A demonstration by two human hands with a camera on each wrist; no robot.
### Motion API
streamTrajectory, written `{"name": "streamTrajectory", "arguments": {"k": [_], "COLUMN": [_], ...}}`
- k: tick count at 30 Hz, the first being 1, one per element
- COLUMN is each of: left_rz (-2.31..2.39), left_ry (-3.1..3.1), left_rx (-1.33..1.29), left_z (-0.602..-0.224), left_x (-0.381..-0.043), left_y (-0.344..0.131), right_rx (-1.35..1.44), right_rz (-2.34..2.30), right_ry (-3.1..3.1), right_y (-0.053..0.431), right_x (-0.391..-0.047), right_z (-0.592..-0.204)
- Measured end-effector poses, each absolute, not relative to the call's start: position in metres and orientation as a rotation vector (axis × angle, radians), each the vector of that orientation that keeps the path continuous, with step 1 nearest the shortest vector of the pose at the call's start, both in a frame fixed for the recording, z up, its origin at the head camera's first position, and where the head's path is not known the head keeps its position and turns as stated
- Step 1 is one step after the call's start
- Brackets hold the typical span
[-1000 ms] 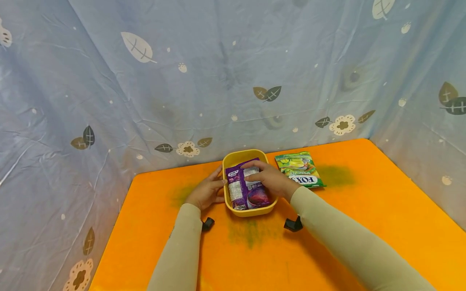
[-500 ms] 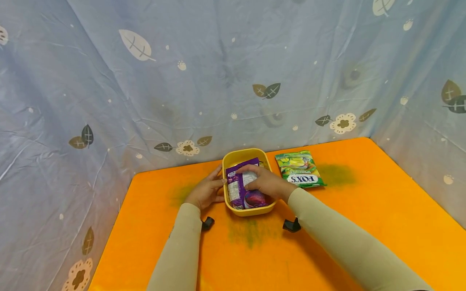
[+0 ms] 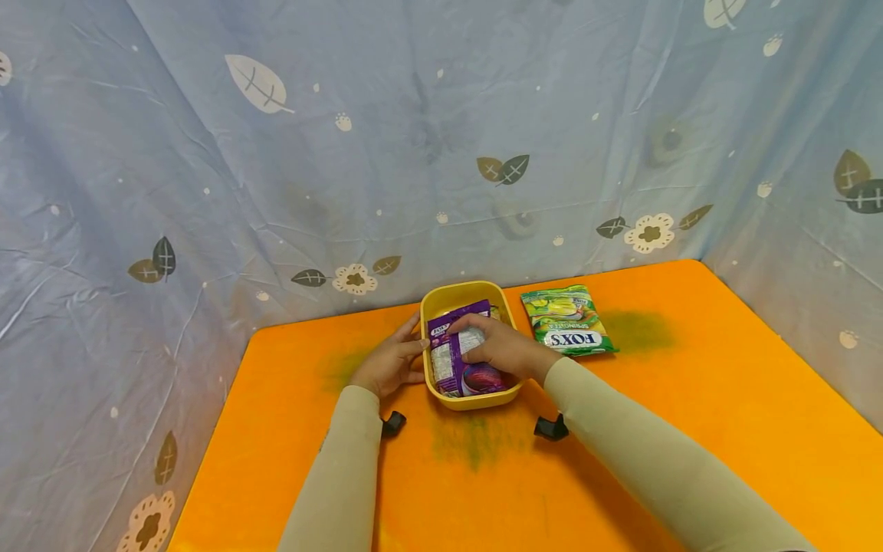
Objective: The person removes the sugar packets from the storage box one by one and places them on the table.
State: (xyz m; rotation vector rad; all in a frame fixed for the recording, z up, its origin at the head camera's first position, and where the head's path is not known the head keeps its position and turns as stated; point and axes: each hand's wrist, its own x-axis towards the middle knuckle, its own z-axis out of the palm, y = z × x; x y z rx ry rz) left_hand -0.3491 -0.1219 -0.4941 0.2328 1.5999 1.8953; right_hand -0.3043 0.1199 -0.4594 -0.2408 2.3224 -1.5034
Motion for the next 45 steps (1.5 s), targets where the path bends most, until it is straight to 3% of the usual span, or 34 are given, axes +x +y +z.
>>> {"name": "streamTrajectory", "arguments": {"k": [35,45], "left_rz": [1.919,1.908], "left_ry": [1.609,1.631], "left_rx": [0.209,0.164], "left_z": [-0.496,-0.494], "left_x": [-0.351,-0.352], "left_y": [-0.12,-0.12], "right_rx": [-0.127,-0.073], "right_rz": [-2.006,-1.951], "right_ry": [2.07,2.154], "right_y": [0.122,0.128], "right_x": [-0.306,-0.309], "right_z": [-0.454,-0.445]}}
